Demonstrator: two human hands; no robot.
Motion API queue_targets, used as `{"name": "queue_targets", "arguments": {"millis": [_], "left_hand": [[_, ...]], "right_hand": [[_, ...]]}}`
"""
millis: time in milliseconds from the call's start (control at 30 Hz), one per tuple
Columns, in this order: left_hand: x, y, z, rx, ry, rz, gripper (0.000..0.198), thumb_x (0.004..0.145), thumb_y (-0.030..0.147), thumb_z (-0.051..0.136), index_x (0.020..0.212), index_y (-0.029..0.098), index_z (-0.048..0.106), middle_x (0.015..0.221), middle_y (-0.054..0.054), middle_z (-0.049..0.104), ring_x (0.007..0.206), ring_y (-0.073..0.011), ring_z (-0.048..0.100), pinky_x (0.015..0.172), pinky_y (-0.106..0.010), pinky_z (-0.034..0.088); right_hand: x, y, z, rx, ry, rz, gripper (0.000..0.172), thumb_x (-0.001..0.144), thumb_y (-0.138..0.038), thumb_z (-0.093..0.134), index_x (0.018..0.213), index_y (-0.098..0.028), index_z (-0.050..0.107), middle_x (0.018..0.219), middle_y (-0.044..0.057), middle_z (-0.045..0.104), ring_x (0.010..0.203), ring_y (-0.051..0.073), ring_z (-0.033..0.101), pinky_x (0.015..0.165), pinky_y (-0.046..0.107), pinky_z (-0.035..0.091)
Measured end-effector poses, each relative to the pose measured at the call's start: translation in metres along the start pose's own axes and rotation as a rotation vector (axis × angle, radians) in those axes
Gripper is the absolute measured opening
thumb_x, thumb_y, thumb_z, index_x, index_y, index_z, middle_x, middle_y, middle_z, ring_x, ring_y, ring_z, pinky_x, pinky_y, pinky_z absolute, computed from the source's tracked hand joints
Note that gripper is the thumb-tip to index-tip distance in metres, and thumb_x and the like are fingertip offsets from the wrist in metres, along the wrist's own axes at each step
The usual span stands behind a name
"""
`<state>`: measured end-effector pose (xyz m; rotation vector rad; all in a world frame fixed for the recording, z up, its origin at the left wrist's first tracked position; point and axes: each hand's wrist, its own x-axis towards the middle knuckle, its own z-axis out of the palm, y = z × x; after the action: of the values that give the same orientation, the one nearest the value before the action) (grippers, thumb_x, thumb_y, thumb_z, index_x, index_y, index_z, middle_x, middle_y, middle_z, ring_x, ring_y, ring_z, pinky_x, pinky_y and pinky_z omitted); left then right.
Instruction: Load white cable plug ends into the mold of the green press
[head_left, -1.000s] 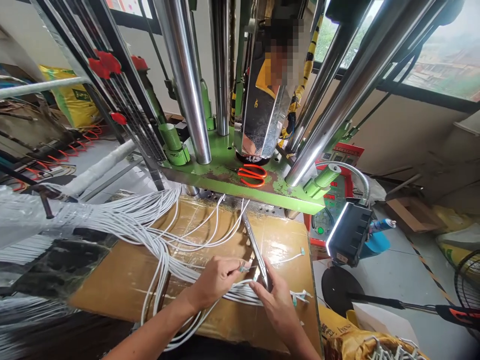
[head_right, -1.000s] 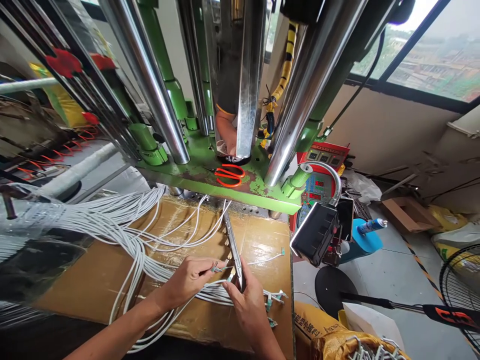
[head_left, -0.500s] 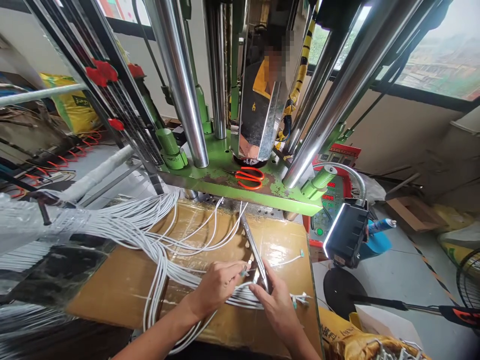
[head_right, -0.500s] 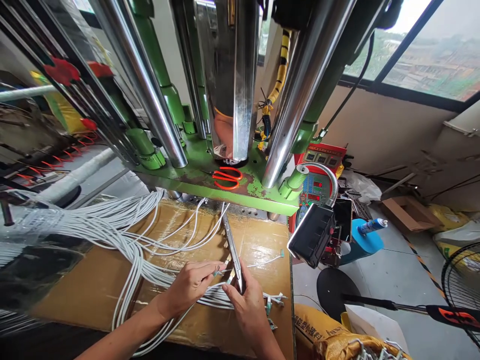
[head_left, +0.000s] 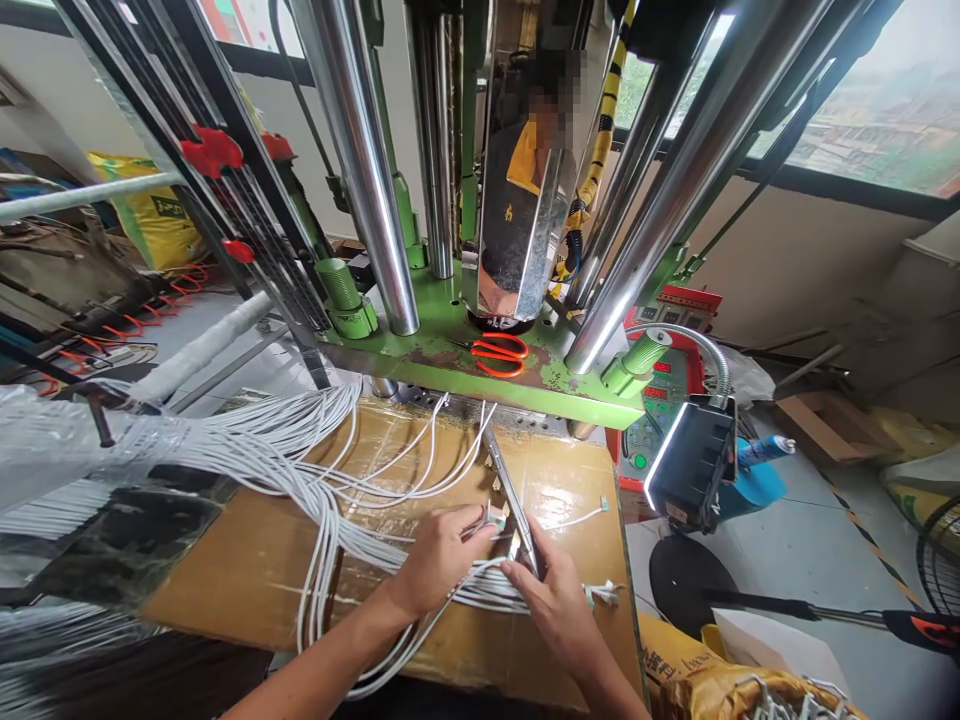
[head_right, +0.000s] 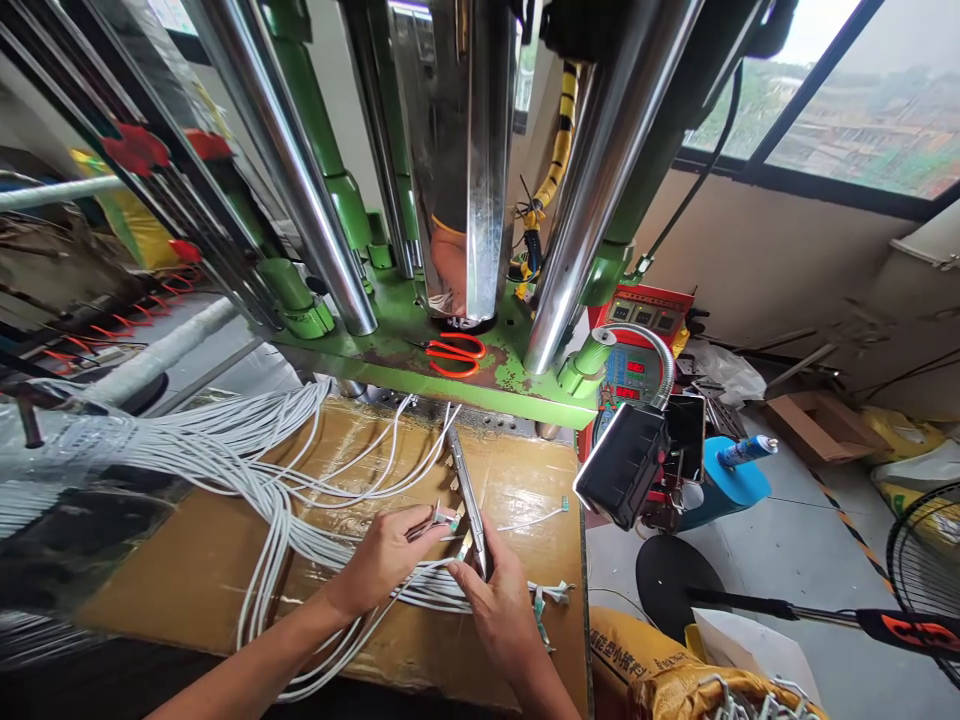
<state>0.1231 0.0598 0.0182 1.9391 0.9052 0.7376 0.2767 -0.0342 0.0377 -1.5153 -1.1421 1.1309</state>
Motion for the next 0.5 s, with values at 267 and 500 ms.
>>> {"name": "queue_targets", "arguments": {"millis": [267,500], "left_hand": [[0.004,0.005,-0.025,-0.705,-0.030,-0.387,0.029,0.085,0.039,0.061,0.098,0.014,0.065,0.076,-0.002,0.065,0.068,-0.0122,0.059,0.067,-0.023,0.049],[0.017,-0.002,-0.024,-0.295,-0.100,-0.219,0.018,0.085,0.030,0.061,0.081,0.015,0.070,0.075,-0.002,0.067,0.065,-0.0122,0.060,0.062,-0.022,0.048]], "right_hand": [[0.001,0.000,0.001,0.013,0.019,0.034,0.060,0.083,-0.029,0.063,0.139,-0.020,0.045,0.135,0.009,0.055,0.126,0.025,0.048,0.110,0.041,0.032],[0.000,0.003,0.001,0.022,0.035,0.070,0.060,0.082,-0.035,0.064,0.137,-0.019,0.047,0.139,0.009,0.051,0.130,0.026,0.043,0.111,0.040,0.030]]}}
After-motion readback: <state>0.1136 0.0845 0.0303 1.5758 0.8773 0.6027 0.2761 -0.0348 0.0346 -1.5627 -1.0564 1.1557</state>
